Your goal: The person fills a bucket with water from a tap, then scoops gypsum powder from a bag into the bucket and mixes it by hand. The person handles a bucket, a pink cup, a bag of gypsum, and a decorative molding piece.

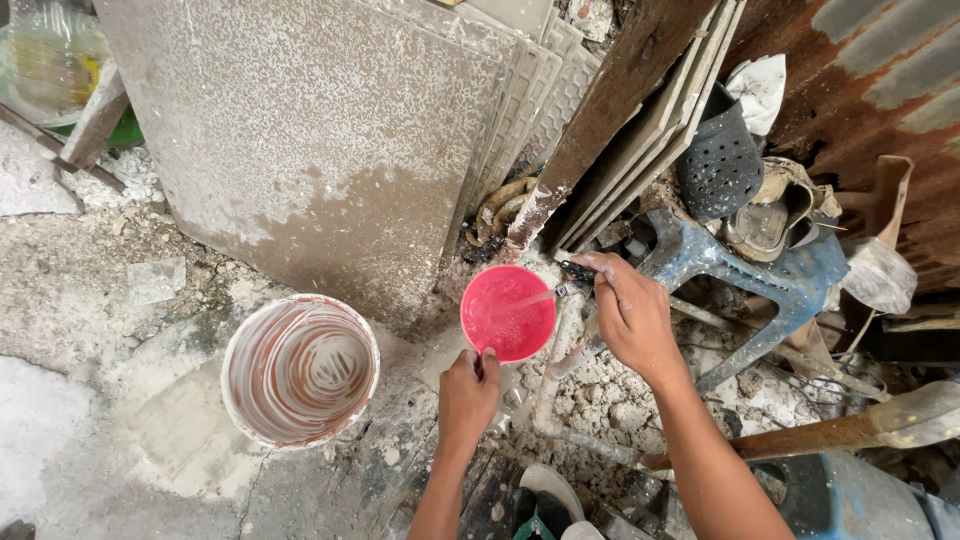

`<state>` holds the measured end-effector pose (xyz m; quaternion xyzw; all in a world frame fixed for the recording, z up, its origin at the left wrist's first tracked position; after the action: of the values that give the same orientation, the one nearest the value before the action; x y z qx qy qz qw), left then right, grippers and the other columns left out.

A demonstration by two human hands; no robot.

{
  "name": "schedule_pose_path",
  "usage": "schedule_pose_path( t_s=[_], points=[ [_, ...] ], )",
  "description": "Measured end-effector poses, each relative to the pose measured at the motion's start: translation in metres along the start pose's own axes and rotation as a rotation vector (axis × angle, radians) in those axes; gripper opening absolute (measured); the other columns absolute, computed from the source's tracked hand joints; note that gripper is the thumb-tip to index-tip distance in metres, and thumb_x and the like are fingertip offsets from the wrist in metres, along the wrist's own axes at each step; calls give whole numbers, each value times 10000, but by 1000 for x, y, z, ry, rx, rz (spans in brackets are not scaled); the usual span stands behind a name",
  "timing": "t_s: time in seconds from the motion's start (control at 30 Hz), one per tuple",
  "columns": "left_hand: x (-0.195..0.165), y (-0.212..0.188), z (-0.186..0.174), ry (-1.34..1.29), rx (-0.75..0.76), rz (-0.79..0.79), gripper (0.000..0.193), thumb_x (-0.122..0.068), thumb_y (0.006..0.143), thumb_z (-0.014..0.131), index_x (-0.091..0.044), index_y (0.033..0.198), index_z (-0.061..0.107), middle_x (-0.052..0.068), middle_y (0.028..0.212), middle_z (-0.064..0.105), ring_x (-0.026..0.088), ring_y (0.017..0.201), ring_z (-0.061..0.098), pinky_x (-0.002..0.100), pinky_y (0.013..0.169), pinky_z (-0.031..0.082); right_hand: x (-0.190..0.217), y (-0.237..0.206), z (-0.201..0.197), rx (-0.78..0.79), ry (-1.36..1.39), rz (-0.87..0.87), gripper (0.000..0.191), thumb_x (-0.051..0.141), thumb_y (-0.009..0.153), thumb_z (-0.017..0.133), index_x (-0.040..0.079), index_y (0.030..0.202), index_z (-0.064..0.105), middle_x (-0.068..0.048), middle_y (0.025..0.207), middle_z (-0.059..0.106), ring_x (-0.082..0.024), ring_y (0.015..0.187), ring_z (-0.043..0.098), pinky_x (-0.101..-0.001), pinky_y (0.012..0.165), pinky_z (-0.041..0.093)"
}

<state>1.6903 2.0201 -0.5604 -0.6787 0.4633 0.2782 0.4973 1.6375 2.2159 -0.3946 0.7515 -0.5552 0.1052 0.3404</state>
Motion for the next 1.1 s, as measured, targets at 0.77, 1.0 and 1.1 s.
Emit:
schedule_pose_path(
  t_s=[0.77, 1.0, 1.1],
  points=[
    [-3, -1, -3, 1, -22, 16, 409, -310, 1002, 566, 13, 758, 620, 166, 597, 660, 238, 488, 624, 427, 534, 493, 9, 5, -2, 21, 16, 68, 361, -19, 958, 481, 97, 1205, 717, -94, 826, 630, -193, 542, 568, -344, 524, 443],
    [-3, -2, -1, -11, -11, 20, 401, -305, 1001, 567, 10, 762, 635, 161, 603, 672, 231, 490, 639, 419, 525, 501, 6, 5, -2, 12, 34, 44, 354, -22, 954, 482, 81, 1196, 719, -99, 903, 678, -183, 549, 576, -333, 533, 455],
    [-3, -3, -2, -5, -26, 36, 405, -310, 995, 573, 19, 766, 635, 176, 610, 674, 251, 497, 646, 428, 538, 502, 4, 5, -1, 13, 57, 46, 357, -29, 942, 477, 75, 1183, 718, -93, 1010, 729, -163, 543, 578, -317, 522, 461]
  ],
)
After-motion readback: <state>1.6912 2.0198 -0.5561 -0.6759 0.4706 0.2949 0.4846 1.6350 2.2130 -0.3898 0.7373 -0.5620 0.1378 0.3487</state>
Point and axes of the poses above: each hand's wrist, its own y-axis towards the middle knuckle, its own z-axis out of the palm, x = y × z, the point moved 3 cm from there along y, towards the middle knuckle
